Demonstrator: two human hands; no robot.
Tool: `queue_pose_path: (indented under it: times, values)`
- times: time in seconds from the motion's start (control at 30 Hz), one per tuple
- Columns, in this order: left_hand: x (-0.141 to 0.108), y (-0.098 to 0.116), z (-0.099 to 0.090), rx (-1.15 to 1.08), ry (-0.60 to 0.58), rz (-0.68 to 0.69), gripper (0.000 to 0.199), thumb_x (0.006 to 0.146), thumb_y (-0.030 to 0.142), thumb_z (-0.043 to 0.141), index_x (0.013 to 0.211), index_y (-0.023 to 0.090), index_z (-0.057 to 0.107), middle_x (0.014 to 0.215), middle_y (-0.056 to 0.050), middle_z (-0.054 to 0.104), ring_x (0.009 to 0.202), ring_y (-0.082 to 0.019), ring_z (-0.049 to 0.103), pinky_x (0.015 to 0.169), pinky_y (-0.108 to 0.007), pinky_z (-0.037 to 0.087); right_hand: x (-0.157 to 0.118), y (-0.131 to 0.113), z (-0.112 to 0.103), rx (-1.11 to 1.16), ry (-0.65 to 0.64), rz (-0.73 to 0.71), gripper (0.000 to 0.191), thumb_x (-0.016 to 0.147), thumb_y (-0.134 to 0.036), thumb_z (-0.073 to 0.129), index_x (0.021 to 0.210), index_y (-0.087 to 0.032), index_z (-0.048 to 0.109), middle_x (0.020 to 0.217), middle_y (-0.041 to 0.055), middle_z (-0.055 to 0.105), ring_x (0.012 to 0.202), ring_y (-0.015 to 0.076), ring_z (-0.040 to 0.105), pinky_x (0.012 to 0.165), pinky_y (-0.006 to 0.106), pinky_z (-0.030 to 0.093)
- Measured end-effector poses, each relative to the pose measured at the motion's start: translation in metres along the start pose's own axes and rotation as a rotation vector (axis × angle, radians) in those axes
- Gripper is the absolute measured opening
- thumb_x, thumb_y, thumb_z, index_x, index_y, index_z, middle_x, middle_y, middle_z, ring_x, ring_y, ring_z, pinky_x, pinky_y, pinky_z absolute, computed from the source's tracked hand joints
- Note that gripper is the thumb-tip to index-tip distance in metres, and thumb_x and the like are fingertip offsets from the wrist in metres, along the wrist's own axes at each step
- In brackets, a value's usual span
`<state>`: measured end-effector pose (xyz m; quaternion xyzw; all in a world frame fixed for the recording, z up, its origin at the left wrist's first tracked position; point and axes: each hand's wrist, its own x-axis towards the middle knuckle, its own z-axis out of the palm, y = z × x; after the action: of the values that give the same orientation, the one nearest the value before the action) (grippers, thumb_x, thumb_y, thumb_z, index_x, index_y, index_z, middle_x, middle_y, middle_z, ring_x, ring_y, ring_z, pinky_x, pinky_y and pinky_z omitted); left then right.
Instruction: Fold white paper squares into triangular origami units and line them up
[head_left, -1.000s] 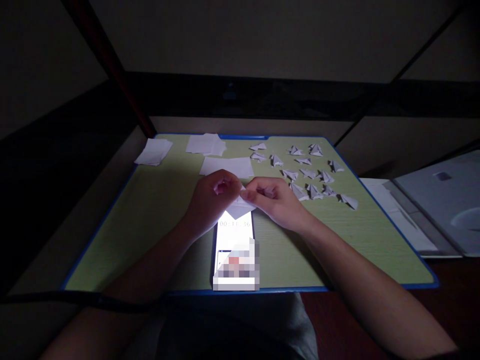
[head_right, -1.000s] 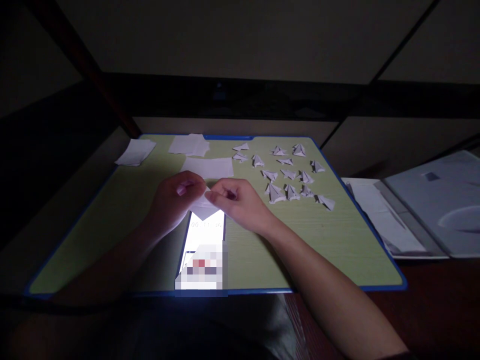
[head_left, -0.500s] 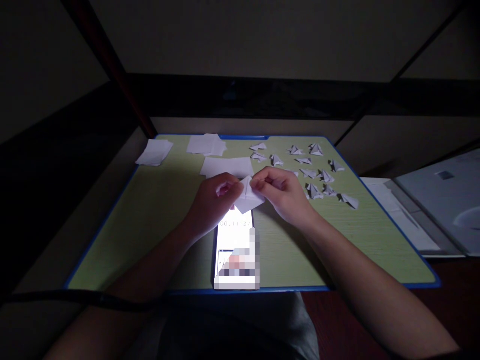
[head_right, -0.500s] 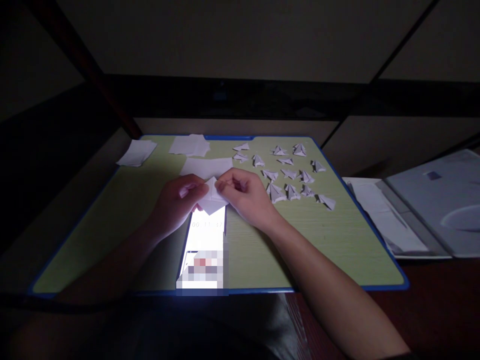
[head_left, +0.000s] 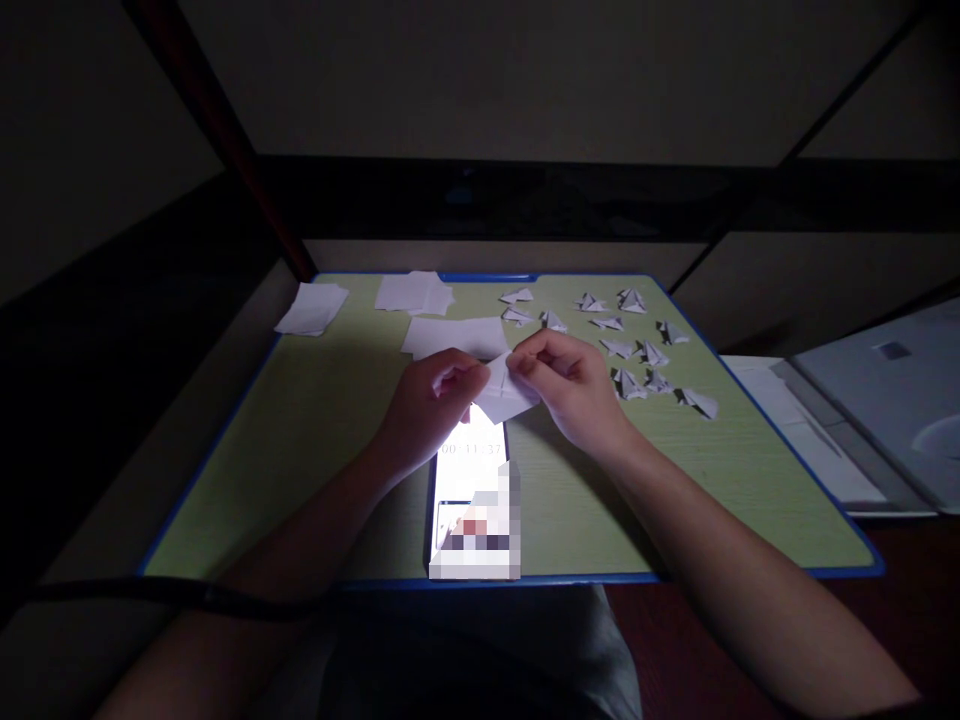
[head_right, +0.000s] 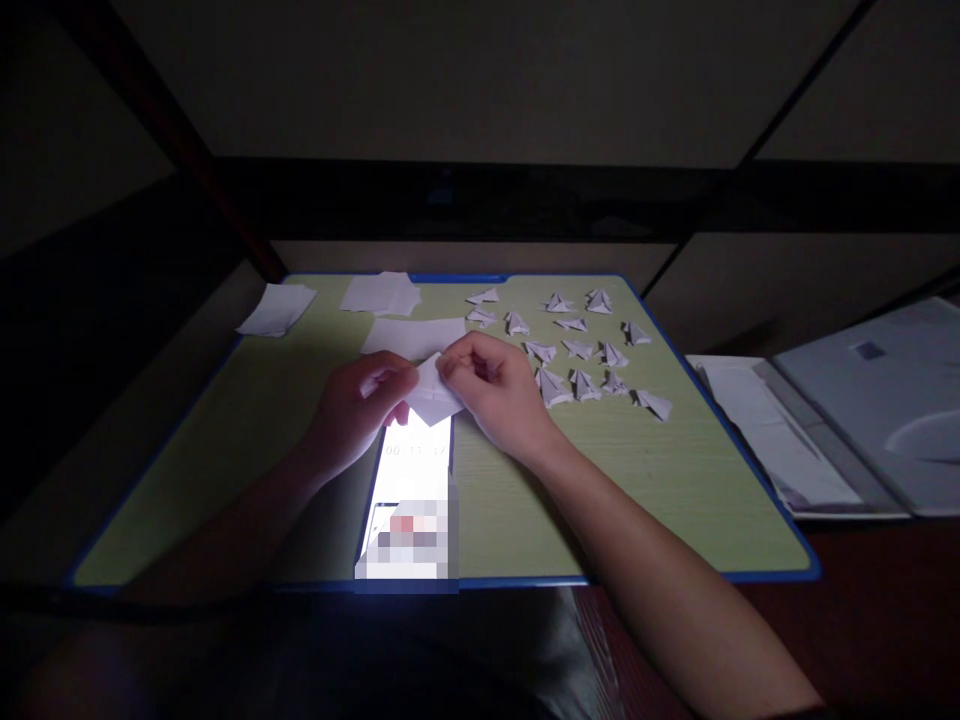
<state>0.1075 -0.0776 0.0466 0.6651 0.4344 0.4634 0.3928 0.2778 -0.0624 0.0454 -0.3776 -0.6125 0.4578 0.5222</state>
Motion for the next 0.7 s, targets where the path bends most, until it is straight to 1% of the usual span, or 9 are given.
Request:
queue_pose_path:
  times: [0.1,0.23,0.5,0.7]
  values:
    - [0.0,-0.0003,-0.0008,-0.013,0.023,0.007,0.019,0.082,0.026,0.058,0.065,0.018,0.056,0.047,0.005,0.052,0.04,-0.007,0.048,0.04,-0.018,0.037,0.0004,0.0,0.0,0.006,0.001,0.009,0.013,0.077,-0.027,0.065,0.068,-0.017,0.063,0.058,-0.0038,0.055,0.052,0.0083,0.044,0.049,0.024,0.03]
    - [0.0002,-0.0009,-0.0006,-0.005,0.022,0.01,0.02,0.083,0.025,0.058,0.066,0.017,0.056,0.047,0.005,0.052,0.04,-0.006,0.048,0.04,-0.018,0.037,0.0005,-0.0002,0.0012,0.0,-0.006,0.03,0.019,0.078,-0.033,0.068,0.07,-0.017,0.062,0.058,-0.0032,0.056,0.053,0.0087,0.047,0.048,0.024,0.031]
    - [-0.0005,-0.0015,-0.0003,0.028,-0.004,0.037,0.021,0.084,0.023,0.058,0.064,0.017,0.055,0.046,0.005,0.052,0.04,-0.006,0.048,0.041,-0.017,0.038,0.0003,-0.0003,-0.0007,0.026,-0.023,0.062,0.03,0.076,-0.041,0.074,0.065,-0.018,0.058,0.053,-0.005,0.049,0.05,0.008,0.04,0.045,0.022,0.026]
    - [-0.0009,0.0007,0.0002,0.02,-0.01,0.031,0.021,0.084,0.024,0.058,0.064,0.018,0.056,0.046,0.005,0.052,0.04,-0.007,0.048,0.041,-0.018,0.038,0.0012,-0.0025,-0.0012,0.07,-0.039,0.116,0.031,0.075,-0.045,0.074,0.069,-0.018,0.06,0.056,-0.0042,0.052,0.05,0.0086,0.042,0.046,0.023,0.027]
